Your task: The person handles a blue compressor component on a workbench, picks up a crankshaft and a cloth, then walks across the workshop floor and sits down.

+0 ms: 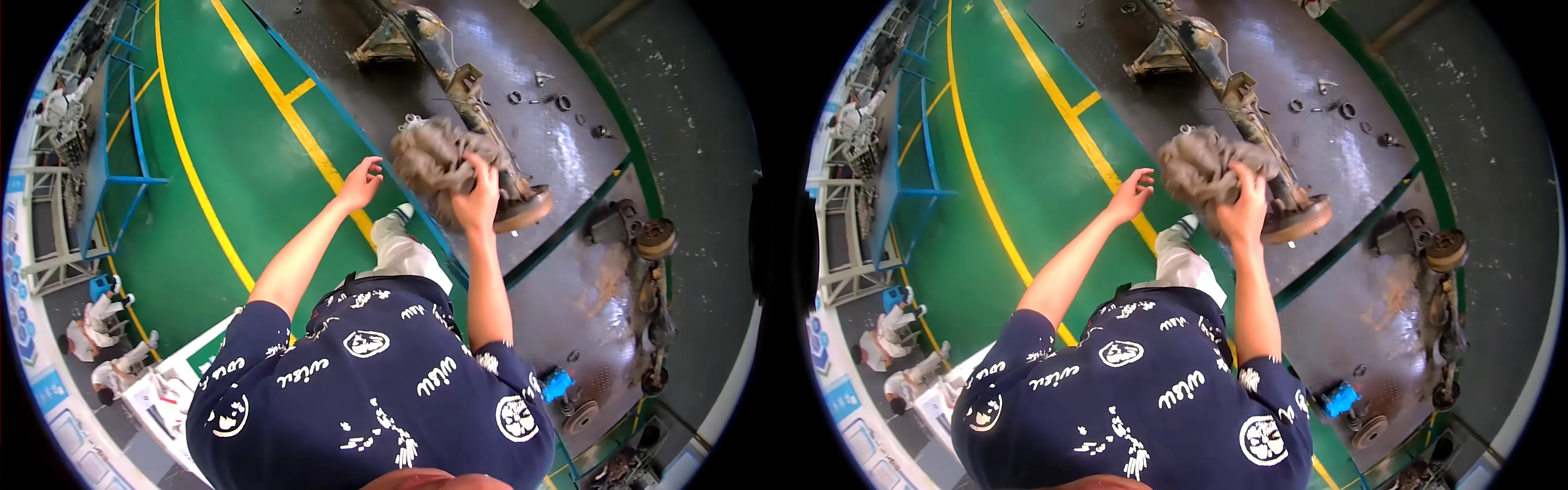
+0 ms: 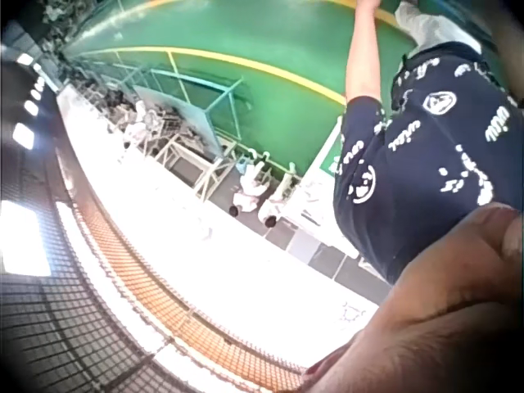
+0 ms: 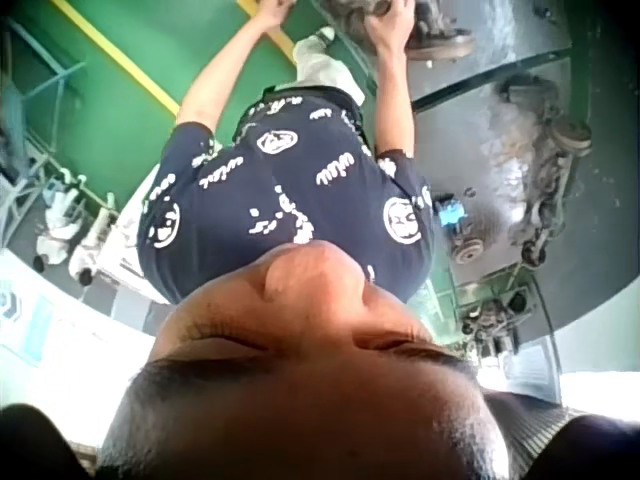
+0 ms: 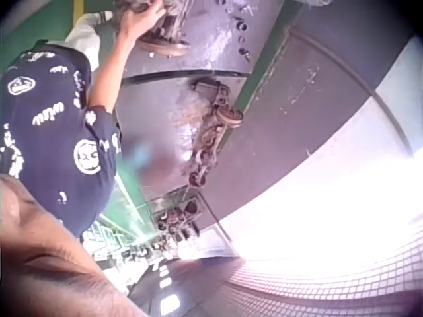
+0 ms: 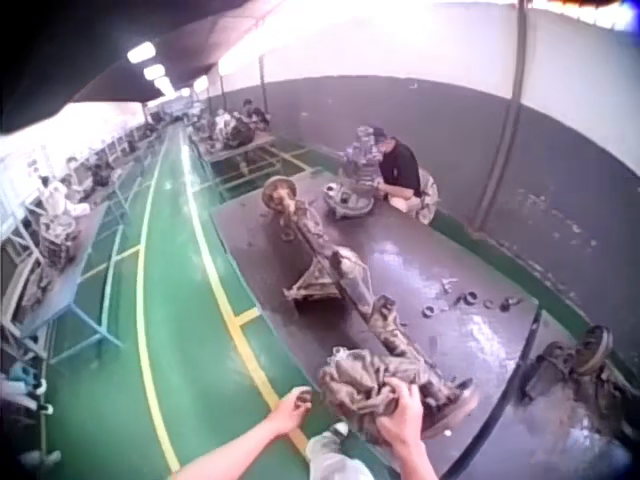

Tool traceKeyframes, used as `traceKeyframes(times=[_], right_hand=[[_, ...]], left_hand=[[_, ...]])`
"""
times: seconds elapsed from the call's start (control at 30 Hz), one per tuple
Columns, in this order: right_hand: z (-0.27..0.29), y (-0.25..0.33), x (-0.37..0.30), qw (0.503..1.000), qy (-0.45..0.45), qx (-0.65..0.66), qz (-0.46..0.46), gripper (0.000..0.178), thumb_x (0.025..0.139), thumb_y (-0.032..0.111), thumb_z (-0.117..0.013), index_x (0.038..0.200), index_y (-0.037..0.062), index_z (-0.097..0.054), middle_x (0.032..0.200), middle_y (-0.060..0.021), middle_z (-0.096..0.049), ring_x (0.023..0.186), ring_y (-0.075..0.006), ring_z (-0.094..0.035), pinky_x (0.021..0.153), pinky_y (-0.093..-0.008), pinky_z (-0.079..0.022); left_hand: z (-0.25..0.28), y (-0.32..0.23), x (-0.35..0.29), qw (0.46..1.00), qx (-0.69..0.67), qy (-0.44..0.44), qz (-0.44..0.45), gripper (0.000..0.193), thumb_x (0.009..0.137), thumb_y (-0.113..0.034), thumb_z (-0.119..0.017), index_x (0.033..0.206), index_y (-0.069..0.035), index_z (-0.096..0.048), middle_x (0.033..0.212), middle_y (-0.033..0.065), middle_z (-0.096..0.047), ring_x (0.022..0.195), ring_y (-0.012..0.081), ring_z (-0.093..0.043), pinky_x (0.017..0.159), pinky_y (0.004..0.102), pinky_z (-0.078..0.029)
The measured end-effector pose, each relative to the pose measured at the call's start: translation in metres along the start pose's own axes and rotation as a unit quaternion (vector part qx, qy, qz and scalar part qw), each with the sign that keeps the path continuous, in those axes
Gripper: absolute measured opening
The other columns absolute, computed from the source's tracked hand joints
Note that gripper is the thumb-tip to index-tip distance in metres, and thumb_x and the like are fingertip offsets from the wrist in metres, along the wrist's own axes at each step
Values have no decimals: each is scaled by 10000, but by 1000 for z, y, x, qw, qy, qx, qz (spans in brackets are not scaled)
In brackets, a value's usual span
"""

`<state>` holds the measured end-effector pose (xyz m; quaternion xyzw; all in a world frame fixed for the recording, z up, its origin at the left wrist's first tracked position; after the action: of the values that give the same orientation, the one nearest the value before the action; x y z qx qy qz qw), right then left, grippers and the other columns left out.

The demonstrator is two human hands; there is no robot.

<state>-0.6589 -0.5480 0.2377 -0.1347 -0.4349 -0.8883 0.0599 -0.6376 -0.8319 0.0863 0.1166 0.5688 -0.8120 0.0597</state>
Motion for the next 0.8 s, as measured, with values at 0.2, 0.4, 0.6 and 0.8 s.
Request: traceKeyframes(times=[0.2,0.4,0.6,0.8], right_hand=[[-92,3,136,997,4,-70,-28,538,765,68,-781,1279,165,-657,1142,-221,-627,1060,-460,-641,918,-497,-548],[-199,42,77,966,241,-84,33,626,645,8,-745,1228,209,-639,1090,-171,-587,975,-427,-636,812,-536,-547],[-279,74,46,948,308,9,-76,631,695,-2,-713,1291,194,-642,1232,-172,-624,1168,-414,-638,969,-485,-547],[-332,17,116,982,93,-129,-103,627,690,-48,-694,1294,106,-624,1214,-216,-624,1143,-443,-603,1036,-499,-498]], left_hand=[[97,127,-66,993,89,47,64,542,983,-117,-659,1485,-25,-477,1437,214,-597,1353,371,-591,1126,464,-493],[267,284,-217,888,76,-102,442,364,936,-157,-657,1287,-70,-610,978,118,-701,784,260,-711,622,382,-555],[317,299,-194,818,-63,-189,540,341,954,-158,-618,1292,-114,-603,981,91,-674,722,212,-690,529,367,-516],[354,329,-47,939,-58,-128,314,458,958,-127,-661,1402,-62,-568,1138,127,-703,900,182,-687,790,334,-563]])
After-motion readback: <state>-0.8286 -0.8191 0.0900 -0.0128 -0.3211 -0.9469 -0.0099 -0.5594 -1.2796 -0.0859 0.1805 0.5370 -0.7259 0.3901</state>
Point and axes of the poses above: each hand's wrist, its own x-axis towards the middle knuckle, its own z-axis out of the back of the hand, y = z × x, the point moved 3 cm from there along x, towards the middle knuckle
